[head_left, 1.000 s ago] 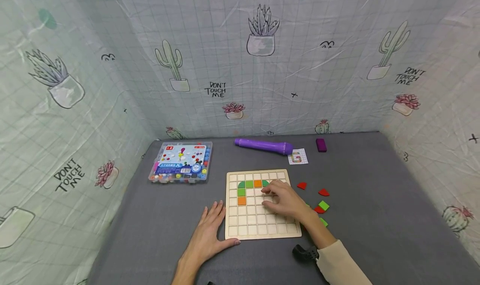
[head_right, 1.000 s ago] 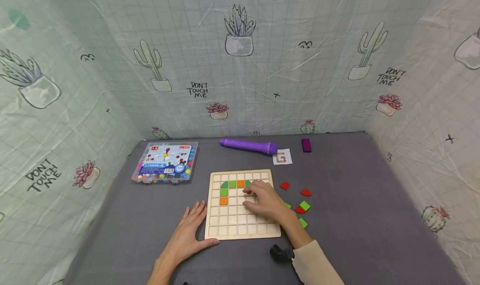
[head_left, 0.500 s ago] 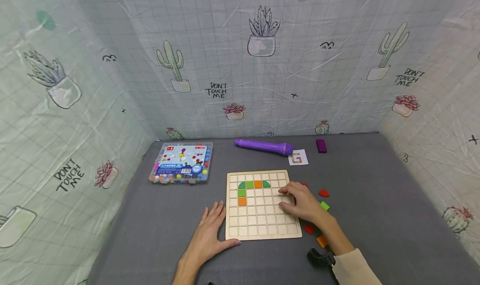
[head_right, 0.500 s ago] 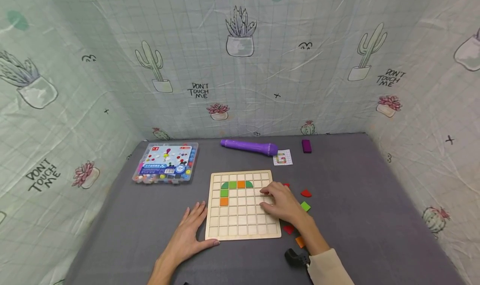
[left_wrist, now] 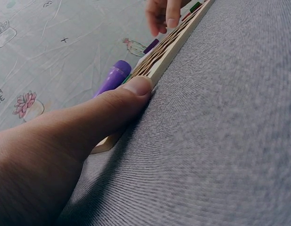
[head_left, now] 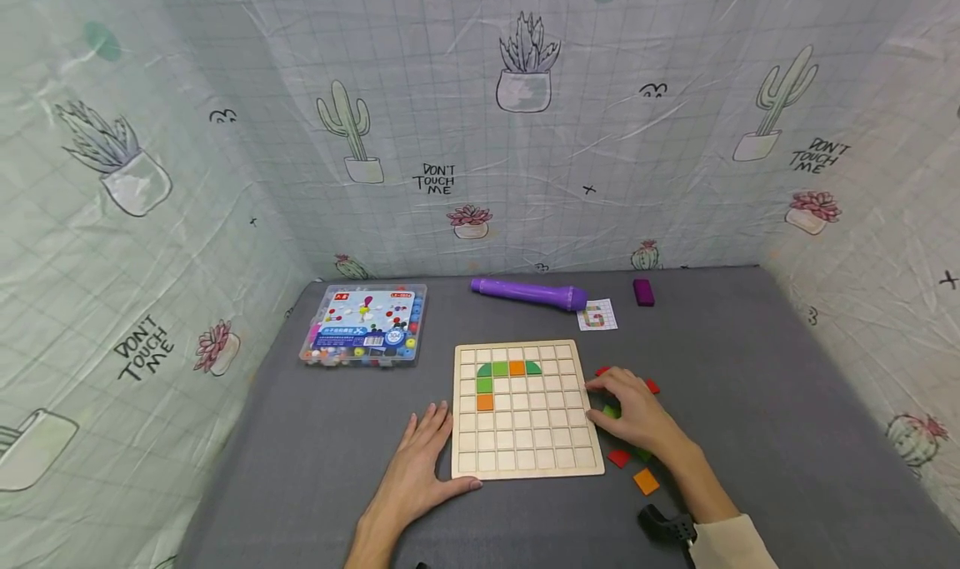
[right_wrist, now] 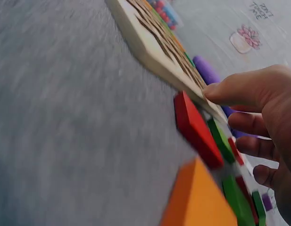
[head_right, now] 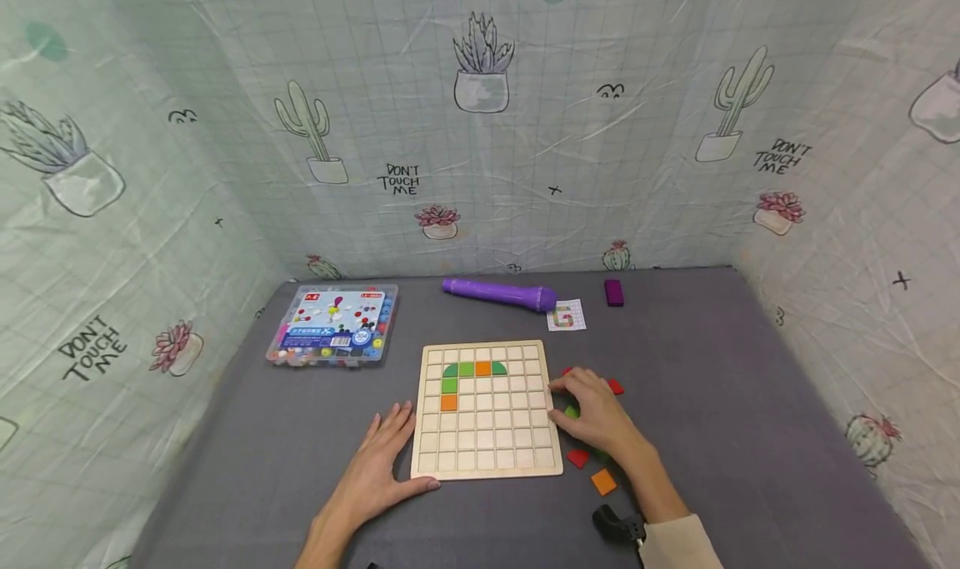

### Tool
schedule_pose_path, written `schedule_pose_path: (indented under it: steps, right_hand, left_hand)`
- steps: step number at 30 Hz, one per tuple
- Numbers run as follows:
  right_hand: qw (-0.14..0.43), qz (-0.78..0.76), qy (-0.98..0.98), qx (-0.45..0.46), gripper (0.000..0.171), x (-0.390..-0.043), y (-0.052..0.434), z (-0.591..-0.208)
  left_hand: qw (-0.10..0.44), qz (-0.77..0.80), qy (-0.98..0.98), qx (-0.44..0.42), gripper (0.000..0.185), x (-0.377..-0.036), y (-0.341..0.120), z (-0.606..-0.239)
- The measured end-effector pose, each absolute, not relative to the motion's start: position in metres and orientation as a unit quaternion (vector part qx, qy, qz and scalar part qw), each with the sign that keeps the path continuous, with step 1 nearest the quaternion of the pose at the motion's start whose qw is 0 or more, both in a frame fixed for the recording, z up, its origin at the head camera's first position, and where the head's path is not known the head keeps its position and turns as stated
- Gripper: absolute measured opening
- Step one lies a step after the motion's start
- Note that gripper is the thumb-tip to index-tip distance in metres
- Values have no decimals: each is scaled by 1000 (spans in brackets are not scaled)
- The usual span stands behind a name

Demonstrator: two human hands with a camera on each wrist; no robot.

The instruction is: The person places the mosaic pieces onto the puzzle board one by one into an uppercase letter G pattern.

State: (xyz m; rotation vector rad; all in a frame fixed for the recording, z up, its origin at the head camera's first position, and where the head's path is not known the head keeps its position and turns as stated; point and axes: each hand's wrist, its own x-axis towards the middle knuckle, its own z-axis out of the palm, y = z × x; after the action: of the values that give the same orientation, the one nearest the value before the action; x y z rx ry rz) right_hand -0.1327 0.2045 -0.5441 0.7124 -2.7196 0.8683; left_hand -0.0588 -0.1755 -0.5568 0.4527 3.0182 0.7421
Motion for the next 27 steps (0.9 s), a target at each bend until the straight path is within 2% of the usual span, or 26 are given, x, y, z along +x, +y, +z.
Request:
schedule_pose_path:
  steps: [11, 18, 27]
  right_hand:
    - [120, 268, -929, 225, 38, -125, 226, -553]
    - [128, 261, -933, 211, 23, -124, 232, -554]
    - [137, 270, -929, 213, 20, -126, 234, -552]
  left_hand:
    - [-4, 233, 961, 147, 111, -59, -175, -557]
    - [1, 238, 960, 145, 112, -58, -176, -557]
    - [-5, 231, 962, 146, 111, -59, -175, -558]
